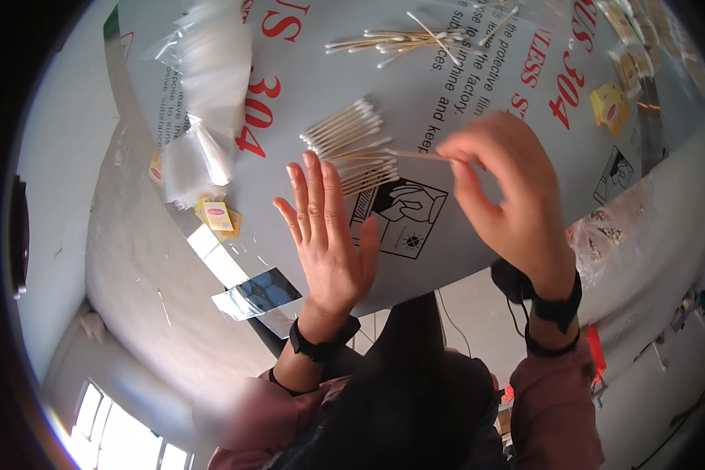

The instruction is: The person organizes cotton swabs into a row, places them into a plastic bag, and seals the bag with a sticker before repeating the process.

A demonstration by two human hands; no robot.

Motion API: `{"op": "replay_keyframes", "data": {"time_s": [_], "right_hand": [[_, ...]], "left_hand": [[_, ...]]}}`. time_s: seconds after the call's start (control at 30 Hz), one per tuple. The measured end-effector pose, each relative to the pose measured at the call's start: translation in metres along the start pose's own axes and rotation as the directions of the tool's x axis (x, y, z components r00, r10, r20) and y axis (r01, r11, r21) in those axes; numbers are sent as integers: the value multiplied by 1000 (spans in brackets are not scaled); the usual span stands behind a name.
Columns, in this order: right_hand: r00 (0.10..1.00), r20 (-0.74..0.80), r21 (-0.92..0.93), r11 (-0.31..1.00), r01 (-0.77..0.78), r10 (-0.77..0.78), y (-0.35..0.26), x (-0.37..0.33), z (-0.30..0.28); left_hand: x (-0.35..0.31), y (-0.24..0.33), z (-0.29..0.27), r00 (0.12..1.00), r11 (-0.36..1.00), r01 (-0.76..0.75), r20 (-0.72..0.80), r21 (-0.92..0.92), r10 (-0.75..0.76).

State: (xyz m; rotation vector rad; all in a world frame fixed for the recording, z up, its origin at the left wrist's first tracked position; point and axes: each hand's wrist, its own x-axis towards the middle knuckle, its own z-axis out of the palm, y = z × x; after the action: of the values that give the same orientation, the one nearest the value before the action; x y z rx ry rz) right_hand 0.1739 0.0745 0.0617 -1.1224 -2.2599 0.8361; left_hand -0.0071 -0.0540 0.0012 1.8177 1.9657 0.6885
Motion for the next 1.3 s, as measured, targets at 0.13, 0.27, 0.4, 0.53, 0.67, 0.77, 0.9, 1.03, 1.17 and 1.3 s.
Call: {"op": "replay_keyframes", "data": {"time_s": [0.13,0.27,0.4,0.53,0.67,0.77,0.9,1.03,1.17,1.3], "right_hand": [[899,-263,287,918,-274,351,1,-87,-30],[660,-319,520,708,-478,680,7,-188,-21],[406,-140,626,398,-671,903,5,-259,3],[99,106,788,-23,-616,989,20,-299,25],[29,77,829,-48,-557,997,51,-327,43],[-12,-72,841,54,-538,997,92,-353,22],[-68,-98,868,52,-494,993,94,-323,0],[127,-330,668,326,-669,936,64,-272,-1],[524,-425,496,674,-548,738,10,-195,11],[855,-342,426,876,-227,389,-14,-137,30]], "left_hand": [[24,9,0,993,992,-43,116,120,29],[29,10,8,986,961,-45,165,274,0],[11,13,15,972,906,-52,229,421,-50],[2,24,11,967,869,-77,250,489,-55],[-8,23,15,970,871,-64,234,486,-59],[-9,31,23,967,907,-47,248,418,-64],[-20,31,16,965,899,-48,252,436,-71],[-13,31,15,967,885,-47,242,464,-76],[10,25,22,976,890,-17,200,456,-84],[22,27,25,984,884,3,157,468,-86]]}}
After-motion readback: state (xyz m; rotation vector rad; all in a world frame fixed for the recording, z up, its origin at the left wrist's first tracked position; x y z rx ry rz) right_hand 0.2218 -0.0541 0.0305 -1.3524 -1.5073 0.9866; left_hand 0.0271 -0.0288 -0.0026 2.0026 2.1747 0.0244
